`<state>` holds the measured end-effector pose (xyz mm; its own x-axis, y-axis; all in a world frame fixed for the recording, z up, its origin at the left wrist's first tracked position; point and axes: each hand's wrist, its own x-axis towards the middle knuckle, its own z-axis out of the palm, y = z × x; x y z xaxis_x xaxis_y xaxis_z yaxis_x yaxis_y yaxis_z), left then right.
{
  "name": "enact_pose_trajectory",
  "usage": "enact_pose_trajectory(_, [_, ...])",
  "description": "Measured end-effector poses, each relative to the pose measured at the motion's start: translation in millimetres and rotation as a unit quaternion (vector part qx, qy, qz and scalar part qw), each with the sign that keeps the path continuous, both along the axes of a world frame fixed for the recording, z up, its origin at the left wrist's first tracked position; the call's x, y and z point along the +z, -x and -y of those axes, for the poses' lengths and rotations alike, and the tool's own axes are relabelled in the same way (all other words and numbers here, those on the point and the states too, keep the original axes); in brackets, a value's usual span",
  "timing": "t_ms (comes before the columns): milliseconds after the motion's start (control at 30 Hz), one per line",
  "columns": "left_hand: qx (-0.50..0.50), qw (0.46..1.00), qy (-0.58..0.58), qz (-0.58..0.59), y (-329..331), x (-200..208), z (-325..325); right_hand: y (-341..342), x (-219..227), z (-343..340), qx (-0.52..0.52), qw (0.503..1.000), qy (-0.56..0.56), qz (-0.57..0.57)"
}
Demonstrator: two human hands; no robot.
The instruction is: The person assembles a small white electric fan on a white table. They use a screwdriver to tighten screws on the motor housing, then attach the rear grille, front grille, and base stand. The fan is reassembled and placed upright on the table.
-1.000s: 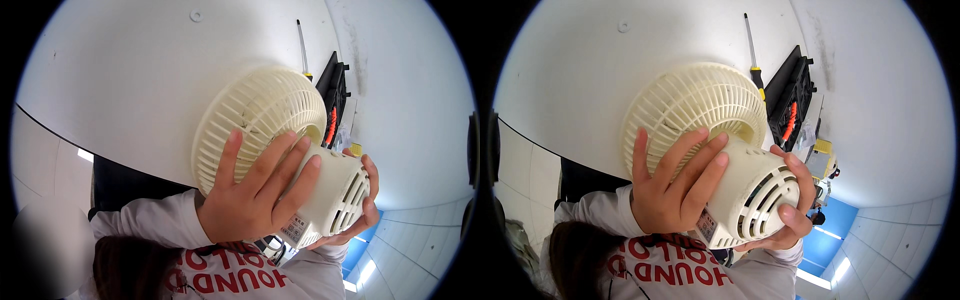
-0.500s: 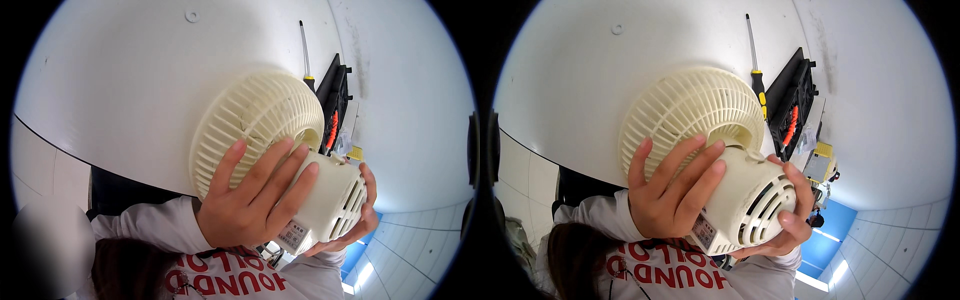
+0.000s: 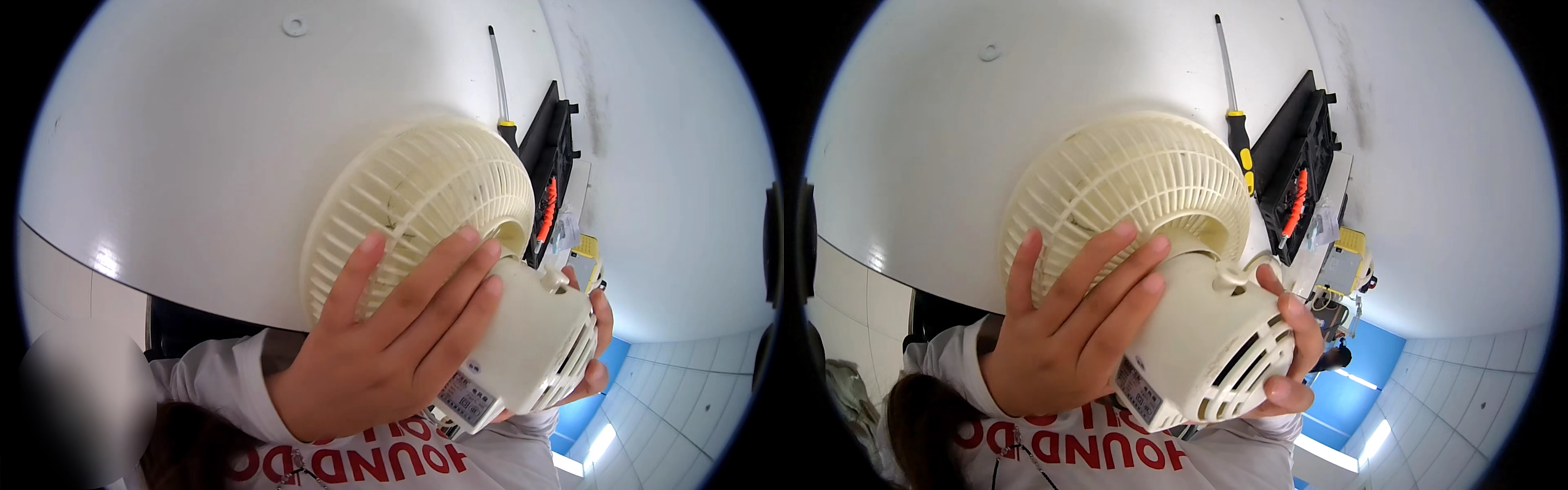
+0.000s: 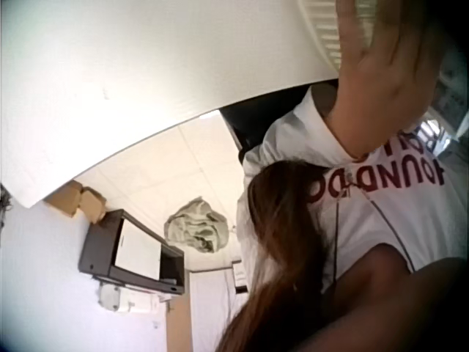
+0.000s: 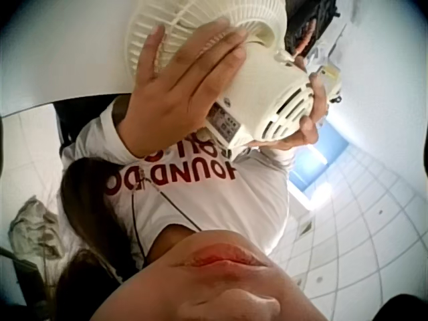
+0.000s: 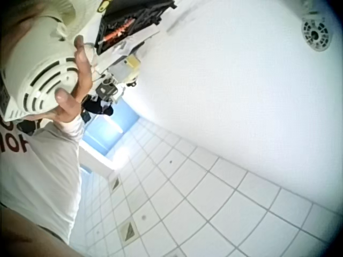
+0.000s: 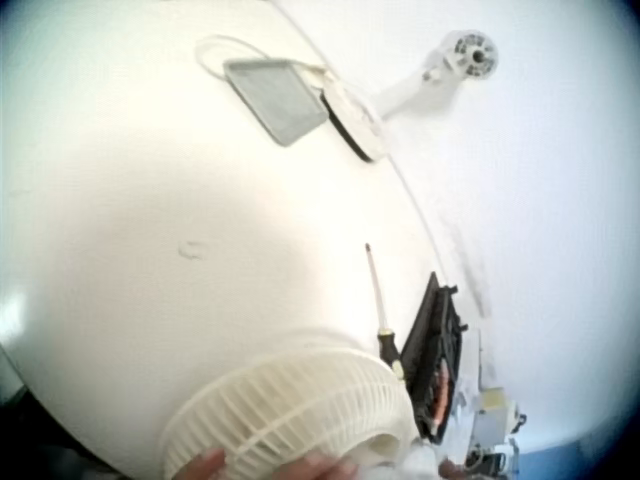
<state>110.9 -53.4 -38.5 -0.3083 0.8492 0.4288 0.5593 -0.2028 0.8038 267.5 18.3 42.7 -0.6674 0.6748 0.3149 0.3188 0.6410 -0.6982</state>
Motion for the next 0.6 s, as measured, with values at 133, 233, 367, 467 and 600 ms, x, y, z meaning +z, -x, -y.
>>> enact_pose_trajectory(133, [-0.018,0.999,0.006,-0.031,5,-2,2,0,-1,5,-0.004,0.997,0.035,-0.064])
enact_pose_trajectory(233, [-0.025,0.999,0.029,-0.015,5,-4,3,4,-4,6,0.004,0.995,0.056,-0.080])
enact_pose_trajectory(367, [-0.016,0.996,0.019,-0.085,6,-7,-1,7,-6,6,0.013,0.992,0.055,-0.113])
enact_pose_trajectory(467, [-0.019,0.994,0.021,-0.101,9,-7,-2,3,-12,7,0.010,0.992,0.017,-0.123])
enact_pose_trajectory(600, [-0.035,0.993,0.035,-0.107,11,-7,-1,10,-22,4,0.003,0.989,-0.047,-0.140])
